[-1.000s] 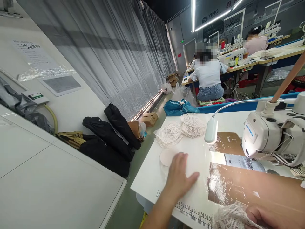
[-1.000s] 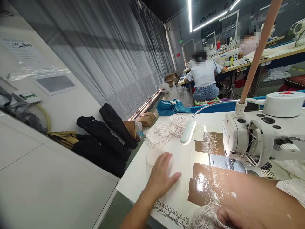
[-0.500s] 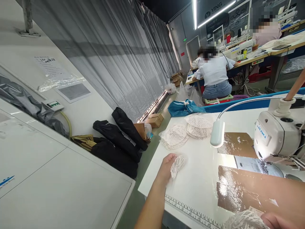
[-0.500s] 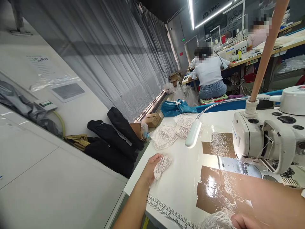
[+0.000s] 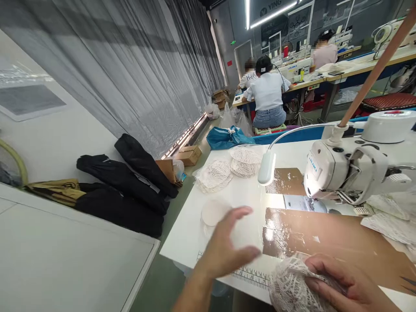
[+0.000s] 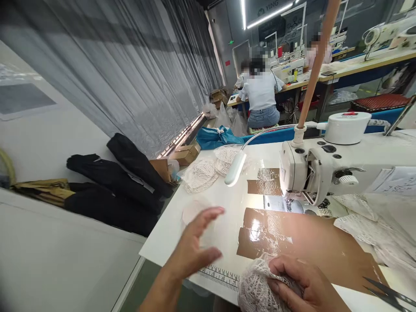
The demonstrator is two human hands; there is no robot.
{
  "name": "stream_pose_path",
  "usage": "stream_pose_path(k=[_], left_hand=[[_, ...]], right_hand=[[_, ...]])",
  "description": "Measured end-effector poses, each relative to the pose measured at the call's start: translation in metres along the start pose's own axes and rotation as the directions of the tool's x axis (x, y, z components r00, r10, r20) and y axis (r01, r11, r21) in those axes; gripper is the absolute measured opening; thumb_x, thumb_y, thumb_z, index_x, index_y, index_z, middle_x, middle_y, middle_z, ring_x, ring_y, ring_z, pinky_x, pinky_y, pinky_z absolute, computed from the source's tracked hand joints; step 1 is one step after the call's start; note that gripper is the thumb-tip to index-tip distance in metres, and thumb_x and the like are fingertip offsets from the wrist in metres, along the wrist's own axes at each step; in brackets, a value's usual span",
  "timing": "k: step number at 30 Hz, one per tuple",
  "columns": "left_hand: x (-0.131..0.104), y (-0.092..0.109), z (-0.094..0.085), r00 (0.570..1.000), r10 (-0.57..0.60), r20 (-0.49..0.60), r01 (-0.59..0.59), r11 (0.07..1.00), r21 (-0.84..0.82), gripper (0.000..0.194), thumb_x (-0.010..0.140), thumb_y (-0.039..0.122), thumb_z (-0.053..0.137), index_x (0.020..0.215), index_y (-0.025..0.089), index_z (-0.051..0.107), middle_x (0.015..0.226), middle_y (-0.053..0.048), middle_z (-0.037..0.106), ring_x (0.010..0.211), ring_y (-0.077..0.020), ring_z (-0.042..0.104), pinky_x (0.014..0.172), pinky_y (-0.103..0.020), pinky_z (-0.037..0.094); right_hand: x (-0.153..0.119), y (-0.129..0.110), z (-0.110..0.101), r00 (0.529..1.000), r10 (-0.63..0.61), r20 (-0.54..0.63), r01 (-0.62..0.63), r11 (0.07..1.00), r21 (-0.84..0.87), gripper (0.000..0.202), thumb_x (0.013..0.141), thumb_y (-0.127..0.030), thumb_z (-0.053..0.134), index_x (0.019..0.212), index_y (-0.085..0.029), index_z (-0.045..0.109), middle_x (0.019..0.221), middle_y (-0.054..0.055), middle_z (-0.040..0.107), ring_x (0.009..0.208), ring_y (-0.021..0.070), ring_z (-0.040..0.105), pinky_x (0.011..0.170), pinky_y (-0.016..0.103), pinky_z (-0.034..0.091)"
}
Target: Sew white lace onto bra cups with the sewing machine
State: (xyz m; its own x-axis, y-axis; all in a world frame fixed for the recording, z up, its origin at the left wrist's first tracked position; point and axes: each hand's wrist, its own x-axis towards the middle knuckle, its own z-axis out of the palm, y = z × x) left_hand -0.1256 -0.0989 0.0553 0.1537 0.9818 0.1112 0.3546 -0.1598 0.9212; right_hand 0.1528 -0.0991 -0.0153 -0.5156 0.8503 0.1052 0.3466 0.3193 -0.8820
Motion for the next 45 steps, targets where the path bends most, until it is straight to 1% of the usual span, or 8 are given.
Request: stream_pose_path(k=[3, 6, 10, 16, 29, 32, 36, 45], left_hand=[[-0.002, 0.005, 0.038, 0.918, -0.117, 0.379, 0.207, 0.956, -0.209, 0.07, 0.058, 0.036, 0.088, 0.12, 0.02, 0.059, 0.108, -0.007, 0.061, 0.102, -0.0233, 0.057, 0.091, -0.033, 0.043], [-0.002, -0.007, 0.068, 0.868, -0.097, 0.488, 0.315, 0.866, -0.388, 0.046, 0.069, 0.038, 0.08, 0.102, 0.013, 0.061, 0.085, -0.002, 0.057, 0.074, -0.0123, 0.052, 0.068, -0.023, 0.041], [-0.005, -0.016, 0.078, 0.867, -0.077, 0.493, 0.286, 0.886, -0.364, 0.033, 0.075, 0.036, 0.074, 0.091, 0.011, 0.06, 0.076, 0.0, 0.05, 0.068, -0.0098, 0.043, 0.061, -0.02, 0.035], [-0.005, -0.006, 0.078, 0.863, -0.065, 0.501, 0.254, 0.913, -0.319, 0.035, 0.081, 0.041, 0.068, 0.093, 0.009, 0.063, 0.076, -0.001, 0.049, 0.067, -0.0102, 0.042, 0.059, -0.019, 0.033], [-0.001, -0.002, 0.083, 0.906, -0.03, 0.422, 0.143, 0.96, -0.24, 0.031, 0.085, 0.041, 0.059, 0.077, 0.011, 0.06, 0.067, 0.0, 0.046, 0.062, -0.0102, 0.04, 0.055, -0.021, 0.03], [0.001, 0.001, 0.083, 0.923, 0.001, 0.384, 0.086, 0.974, -0.21, 0.029, 0.085, 0.038, 0.058, 0.073, 0.011, 0.058, 0.066, 0.0, 0.045, 0.063, -0.0106, 0.041, 0.057, -0.021, 0.031], [0.002, 0.003, 0.082, 0.925, 0.004, 0.38, 0.068, 0.982, -0.175, 0.027, 0.085, 0.035, 0.057, 0.072, 0.012, 0.056, 0.066, 0.0, 0.045, 0.063, -0.0102, 0.04, 0.057, -0.021, 0.031], [0.004, 0.004, 0.082, 0.912, -0.001, 0.41, 0.083, 0.98, -0.181, 0.028, 0.084, 0.036, 0.057, 0.07, 0.013, 0.053, 0.065, 0.0, 0.044, 0.061, -0.0098, 0.039, 0.055, -0.021, 0.029]], right_hand=[[-0.003, -0.008, -0.002, 0.999, -0.048, 0.015, 0.048, 0.999, -0.01, 0.02, 0.088, -0.042, 0.056, 0.083, -0.026, 0.067, 0.085, 0.001, 0.072, 0.079, 0.0197, 0.068, 0.067, 0.023, 0.055], [-0.005, -0.016, -0.006, 0.998, -0.062, -0.017, 0.061, 0.998, -0.033, 0.017, 0.088, -0.04, 0.057, 0.083, -0.027, 0.066, 0.082, 0.0, 0.069, 0.08, 0.0184, 0.067, 0.067, 0.021, 0.054], [-0.003, -0.025, -0.012, 0.995, -0.056, -0.082, 0.051, 0.997, -0.065, 0.021, 0.09, -0.04, 0.056, 0.076, -0.026, 0.064, 0.083, 0.0, 0.066, 0.086, 0.0182, 0.065, 0.07, 0.021, 0.051], [-0.003, -0.031, -0.008, 0.986, 0.097, -0.136, -0.095, 0.995, 0.019, 0.033, 0.09, -0.043, 0.052, 0.064, -0.023, 0.049, 0.065, -0.003, 0.057, 0.06, 0.0134, 0.054, 0.058, 0.023, 0.042], [-0.007, -0.024, -0.018, 0.996, 0.082, 0.018, -0.083, 0.995, 0.051, 0.026, 0.091, -0.04, 0.052, 0.071, -0.023, 0.053, 0.071, -0.002, 0.06, 0.066, 0.015, 0.057, 0.062, 0.024, 0.045], [-0.011, -0.018, -0.019, 0.996, 0.067, 0.062, -0.066, 0.997, -0.031, 0.017, 0.085, -0.039, 0.06, 0.078, -0.023, 0.06, 0.079, 0.001, 0.066, 0.075, 0.0181, 0.062, 0.067, 0.025, 0.049], [-0.013, -0.017, -0.019, 0.997, 0.022, -0.069, -0.024, 1.0, -0.016, 0.027, 0.073, -0.046, 0.073, 0.09, -0.025, 0.067, 0.1, 0.004, 0.069, 0.097, 0.0258, 0.063, 0.081, 0.03, 0.051], [-0.002, -0.031, -0.015, 0.991, 0.124, -0.041, -0.113, 0.971, 0.211, 0.027, 0.088, -0.044, 0.055, 0.072, -0.023, 0.059, 0.073, 0.0, 0.061, 0.071, 0.0168, 0.057, 0.065, 0.026, 0.044]])
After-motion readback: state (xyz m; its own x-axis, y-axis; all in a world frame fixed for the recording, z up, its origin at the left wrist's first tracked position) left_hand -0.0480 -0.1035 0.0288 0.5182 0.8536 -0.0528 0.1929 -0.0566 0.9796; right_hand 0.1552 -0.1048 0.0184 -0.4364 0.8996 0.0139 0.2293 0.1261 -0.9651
